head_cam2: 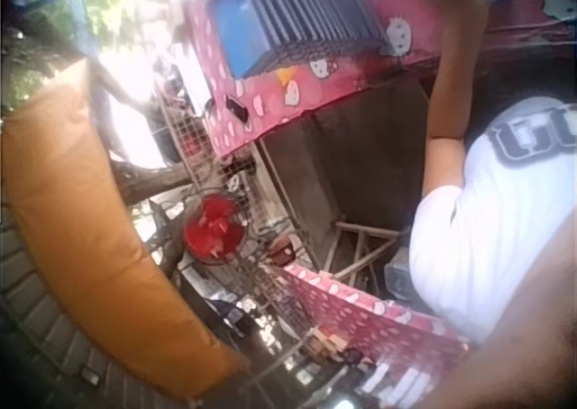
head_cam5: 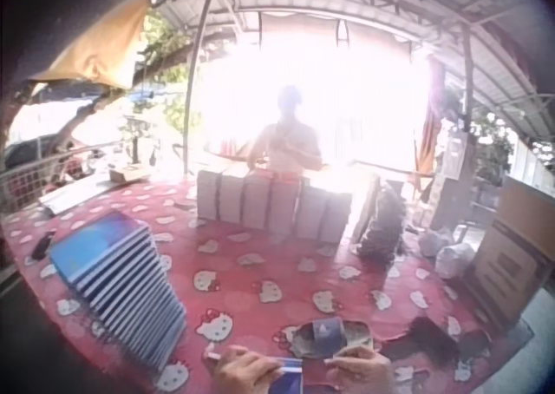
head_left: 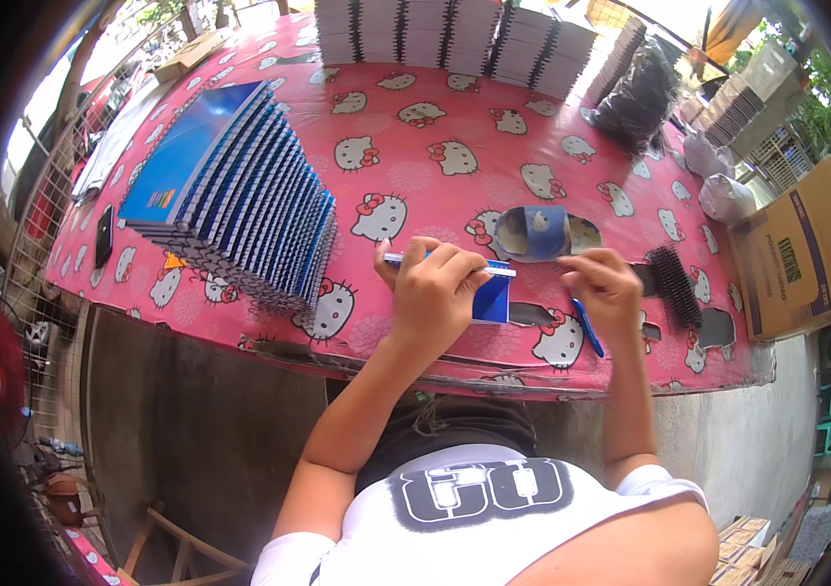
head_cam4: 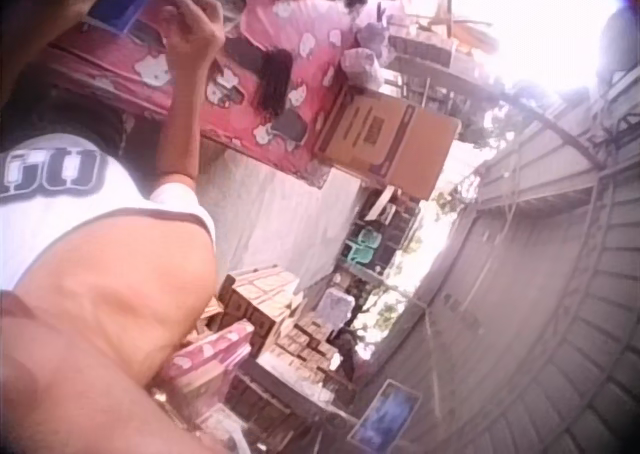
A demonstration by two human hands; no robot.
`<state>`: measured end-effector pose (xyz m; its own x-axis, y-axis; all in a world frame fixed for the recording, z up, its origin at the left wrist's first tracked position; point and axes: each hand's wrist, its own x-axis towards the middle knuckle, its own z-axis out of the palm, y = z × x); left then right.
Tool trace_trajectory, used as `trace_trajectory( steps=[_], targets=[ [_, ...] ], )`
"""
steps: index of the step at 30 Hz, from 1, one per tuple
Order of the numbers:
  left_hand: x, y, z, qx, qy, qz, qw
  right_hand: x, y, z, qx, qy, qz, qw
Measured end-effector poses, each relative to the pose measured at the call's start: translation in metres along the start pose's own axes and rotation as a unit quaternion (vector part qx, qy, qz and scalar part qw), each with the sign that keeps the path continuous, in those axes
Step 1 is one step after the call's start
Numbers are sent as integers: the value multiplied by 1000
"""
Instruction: The person threads a metal spiral through the holes of a notebook cover and pages by hand, then uses pliers to cut the excess spiral and crimp the end.
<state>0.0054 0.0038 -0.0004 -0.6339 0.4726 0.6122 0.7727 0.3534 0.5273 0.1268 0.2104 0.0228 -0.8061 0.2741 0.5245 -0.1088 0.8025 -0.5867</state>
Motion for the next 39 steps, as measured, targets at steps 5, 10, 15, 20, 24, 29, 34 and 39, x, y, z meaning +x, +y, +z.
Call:
trace_trajectory(
  steps=[5, 10, 15, 20, 24, 29, 34, 39],
  targets=[
    [4, 6, 0, 3, 8, 17, 1000, 3, -25, 23, 99, -9, 32, 995],
    [3, 6, 3, 11, 17, 16, 1000, 16, -21, 16, 65, -87, 43, 993],
    [2, 8, 0, -5, 13, 7, 1000, 17, -9, 22, 208, -144, 67, 965],
    [1, 6, -3, 8, 5, -2, 1000, 27, -22, 21, 128, -163, -28, 978],
    [2, 5, -3, 13, 22, 7, 1000, 27, -25, 21, 163, -186, 60, 967],
    [3, 2, -4, 9, 9, 20, 1000, 23, -27, 26, 34, -137, -9, 990],
    [3, 1, -4, 11, 4, 16, 1000, 23, -33, 34, 3, -127, -40, 991],
    [3, 2, -4, 6, 15, 16, 1000, 25, -47, 38, 21, -87, -21, 996]
  ],
)
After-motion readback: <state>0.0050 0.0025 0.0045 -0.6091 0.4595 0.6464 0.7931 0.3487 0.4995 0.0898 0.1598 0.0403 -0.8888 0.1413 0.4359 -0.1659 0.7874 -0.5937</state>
